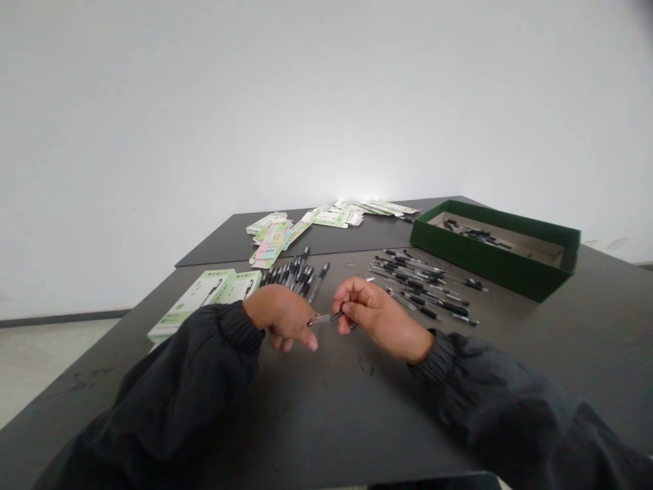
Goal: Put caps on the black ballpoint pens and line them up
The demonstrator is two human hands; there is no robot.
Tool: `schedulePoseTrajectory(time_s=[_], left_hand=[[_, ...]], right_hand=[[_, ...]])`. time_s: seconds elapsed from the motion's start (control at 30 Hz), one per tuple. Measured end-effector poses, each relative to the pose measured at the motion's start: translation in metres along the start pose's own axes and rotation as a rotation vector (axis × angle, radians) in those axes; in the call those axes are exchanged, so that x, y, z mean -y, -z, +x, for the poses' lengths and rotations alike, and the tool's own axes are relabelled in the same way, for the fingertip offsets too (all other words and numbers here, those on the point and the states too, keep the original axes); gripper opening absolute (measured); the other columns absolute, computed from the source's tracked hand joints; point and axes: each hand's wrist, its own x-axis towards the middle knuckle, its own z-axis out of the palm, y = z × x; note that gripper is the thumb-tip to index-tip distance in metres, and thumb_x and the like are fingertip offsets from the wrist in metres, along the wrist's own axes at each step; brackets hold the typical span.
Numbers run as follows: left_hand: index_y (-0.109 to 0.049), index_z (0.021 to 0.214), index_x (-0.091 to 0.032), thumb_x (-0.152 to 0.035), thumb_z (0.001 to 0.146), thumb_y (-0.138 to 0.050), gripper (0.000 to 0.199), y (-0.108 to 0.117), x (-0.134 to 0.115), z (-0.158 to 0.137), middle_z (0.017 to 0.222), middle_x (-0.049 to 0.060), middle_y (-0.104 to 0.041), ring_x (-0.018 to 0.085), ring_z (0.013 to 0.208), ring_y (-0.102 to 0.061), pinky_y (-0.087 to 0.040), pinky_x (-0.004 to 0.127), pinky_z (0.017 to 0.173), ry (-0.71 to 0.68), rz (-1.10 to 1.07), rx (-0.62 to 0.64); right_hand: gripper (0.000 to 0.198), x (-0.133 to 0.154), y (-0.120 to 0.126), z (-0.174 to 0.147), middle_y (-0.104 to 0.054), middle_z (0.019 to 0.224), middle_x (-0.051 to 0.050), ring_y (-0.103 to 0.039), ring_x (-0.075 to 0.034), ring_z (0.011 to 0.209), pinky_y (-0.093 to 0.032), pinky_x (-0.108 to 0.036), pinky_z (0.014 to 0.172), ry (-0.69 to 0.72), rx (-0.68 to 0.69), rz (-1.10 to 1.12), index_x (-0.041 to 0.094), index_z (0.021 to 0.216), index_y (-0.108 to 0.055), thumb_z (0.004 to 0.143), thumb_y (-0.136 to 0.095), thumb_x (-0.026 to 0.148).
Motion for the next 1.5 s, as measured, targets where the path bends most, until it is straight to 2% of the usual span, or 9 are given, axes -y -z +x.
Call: schedulePoseTrajectory(time_s=[0.17,0.27,0.43,0.63,0.8,0.9,1.13,1.37,1.5], left_hand=[[-0.059,0.112,-0.012,-0.035,0.088,-0.046,0.035,-0.002,0.0,0.001,0.095,0.015,-0.073,0.019,0.069,-0.067,-0.045,0.024,0.055,0.004,-0.012,-0.002],[-0.058,0.114,-0.01,-0.035,0.088,-0.046,0.038,-0.001,0.0,0.002,0.095,0.017,-0.073,0.02,0.069,-0.067,-0.044,0.025,0.056,0.004,-0.013,-0.003],[-0.066,0.097,-0.01,-0.038,0.088,-0.047,0.035,0.001,-0.001,0.004,0.094,0.016,-0.073,0.02,0.07,-0.066,-0.045,0.026,0.059,0.027,0.006,0.011],[-0.066,0.066,-0.014,-0.045,0.086,-0.048,0.041,0.0,0.001,0.009,0.084,0.015,-0.074,0.022,0.068,-0.066,-0.048,0.031,0.065,0.024,0.034,-0.004],[-0.06,0.06,-0.016,-0.043,0.086,-0.048,0.04,-0.001,0.001,0.013,0.09,0.014,-0.074,0.021,0.071,-0.066,-0.048,0.03,0.065,0.031,0.003,0.018],[-0.059,0.055,-0.016,-0.043,0.086,-0.047,0.042,-0.001,0.001,0.014,0.085,0.013,-0.074,0.022,0.071,-0.066,-0.049,0.031,0.066,0.026,-0.003,0.017],[-0.065,0.065,-0.015,-0.042,0.086,-0.047,0.039,-0.001,0.002,0.014,0.086,0.014,-0.073,0.023,0.071,-0.066,-0.049,0.032,0.067,0.026,-0.025,0.029],[-0.059,0.059,-0.016,-0.043,0.087,-0.046,0.041,-0.001,0.0,0.013,0.09,0.014,-0.073,0.021,0.072,-0.066,-0.048,0.03,0.067,0.056,-0.006,0.036],[-0.064,0.066,-0.016,-0.042,0.086,-0.048,0.037,-0.001,0.001,0.013,0.084,0.011,-0.074,0.019,0.068,-0.065,-0.048,0.028,0.063,0.032,-0.011,0.018]], right_hand=[[0.008,-0.004,-0.001,0.0,-0.057,0.081,0.001,-0.061,-0.008,0.059,-0.045,-0.023,0.055,0.035,-0.005,-0.043,0.018,0.088,-0.046,0.085,-0.052,0.022],[0.004,-0.004,-0.003,-0.003,-0.057,0.082,0.0,-0.063,-0.009,0.066,-0.048,-0.024,0.062,0.052,0.004,-0.104,0.018,0.089,-0.046,0.087,-0.049,0.02],[0.009,-0.004,-0.004,-0.009,-0.063,0.087,-0.003,-0.064,-0.012,0.079,-0.048,-0.029,0.075,0.072,0.055,-0.242,0.019,0.099,-0.046,0.09,-0.044,0.017],[0.015,-0.006,-0.003,-0.011,-0.066,0.096,-0.006,-0.065,-0.013,0.084,-0.048,-0.032,0.079,0.103,0.088,-0.276,0.02,0.107,-0.043,0.092,-0.042,0.018],[0.014,-0.003,-0.004,-0.012,-0.066,0.103,-0.008,-0.066,-0.014,0.085,-0.049,-0.032,0.079,0.108,0.105,-0.269,0.019,0.107,-0.043,0.093,-0.041,0.02],[0.018,-0.002,-0.004,-0.014,-0.064,0.106,-0.009,-0.066,-0.014,0.087,-0.049,-0.033,0.082,0.133,0.126,-0.267,0.018,0.109,-0.044,0.094,-0.035,0.018],[0.034,-0.002,-0.003,-0.014,-0.063,0.113,-0.009,-0.066,-0.014,0.092,-0.05,-0.036,0.085,0.148,0.166,-0.18,0.019,0.113,-0.042,0.084,-0.036,0.001],[0.038,-0.001,-0.002,-0.015,-0.063,0.114,-0.01,-0.066,-0.014,0.092,-0.051,-0.036,0.085,0.135,0.173,-0.211,0.018,0.115,-0.042,0.082,-0.035,0.0],[0.038,0.001,-0.002,-0.016,-0.062,0.115,-0.009,-0.065,-0.013,0.094,-0.05,-0.033,0.085,0.157,0.184,-0.261,0.019,0.116,-0.041,0.084,-0.035,0.001]])
